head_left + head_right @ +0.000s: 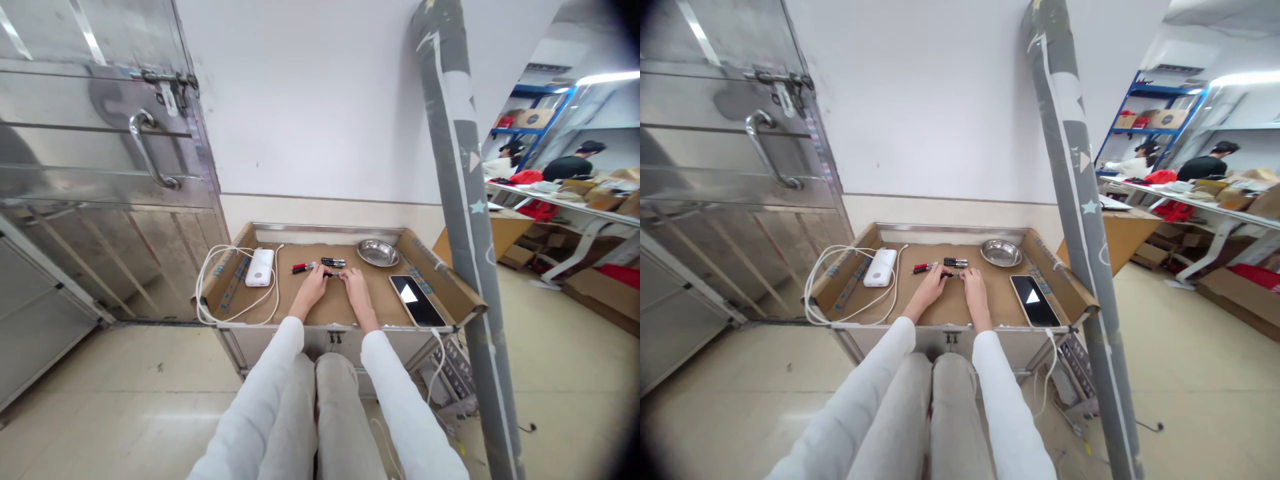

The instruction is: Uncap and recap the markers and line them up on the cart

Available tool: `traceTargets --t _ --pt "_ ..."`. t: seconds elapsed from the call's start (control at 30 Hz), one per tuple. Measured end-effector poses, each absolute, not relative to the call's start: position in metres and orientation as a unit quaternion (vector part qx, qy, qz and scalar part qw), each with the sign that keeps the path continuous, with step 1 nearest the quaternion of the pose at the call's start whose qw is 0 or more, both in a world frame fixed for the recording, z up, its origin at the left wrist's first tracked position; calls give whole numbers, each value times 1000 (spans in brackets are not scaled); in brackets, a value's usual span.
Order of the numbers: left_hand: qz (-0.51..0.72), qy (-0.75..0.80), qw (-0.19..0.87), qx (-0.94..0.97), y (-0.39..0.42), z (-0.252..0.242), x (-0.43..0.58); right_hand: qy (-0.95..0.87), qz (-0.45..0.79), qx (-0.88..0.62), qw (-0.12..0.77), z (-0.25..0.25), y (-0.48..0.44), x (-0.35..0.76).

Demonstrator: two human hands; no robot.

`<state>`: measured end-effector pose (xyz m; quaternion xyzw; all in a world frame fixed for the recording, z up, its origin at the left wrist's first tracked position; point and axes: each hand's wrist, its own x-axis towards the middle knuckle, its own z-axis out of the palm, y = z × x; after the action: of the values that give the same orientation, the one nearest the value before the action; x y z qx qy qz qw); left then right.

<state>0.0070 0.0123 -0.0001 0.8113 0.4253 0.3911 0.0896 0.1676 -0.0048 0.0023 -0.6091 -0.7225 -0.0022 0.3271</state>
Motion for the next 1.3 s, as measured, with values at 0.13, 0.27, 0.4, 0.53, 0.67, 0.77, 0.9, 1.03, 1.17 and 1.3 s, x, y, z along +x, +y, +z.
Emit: traceTargets --t 0.13,0.27,0.4,0.53,0.67,0.77,0.9,1.03,1.17,1.3 --pt "345 444 50 825 13 2 7 -736 -2 -603 308 3 -6 167" --pt "327 433 6 840 19 4 10 -751 0 -583 308 3 -4 166" --pt "341 417 29 842 28 2 13 -760 8 -565 322 0 1 165" --pt "360 415 40 835 28 2 13 -763 20 -547 344 -4 6 165" --pt "360 420 33 832 18 5 13 -757 28 -529 382 -7 7 166" --pt "347 418 60 837 16 4 13 -747 40 -535 392 -9 8 166" --pt "333 433 69 835 24 -2 15 -751 37 -531 391 -10 8 165" --pt "338 478 41 810 29 -3 16 -744 -20 -553 374 -8 6 163" --pt "340 505 31 792 28 1 19 -728 -67 -595 334 -4 1 162" --pt "344 510 24 788 27 2 19 -734 -71 -604 303 -2 0 162"
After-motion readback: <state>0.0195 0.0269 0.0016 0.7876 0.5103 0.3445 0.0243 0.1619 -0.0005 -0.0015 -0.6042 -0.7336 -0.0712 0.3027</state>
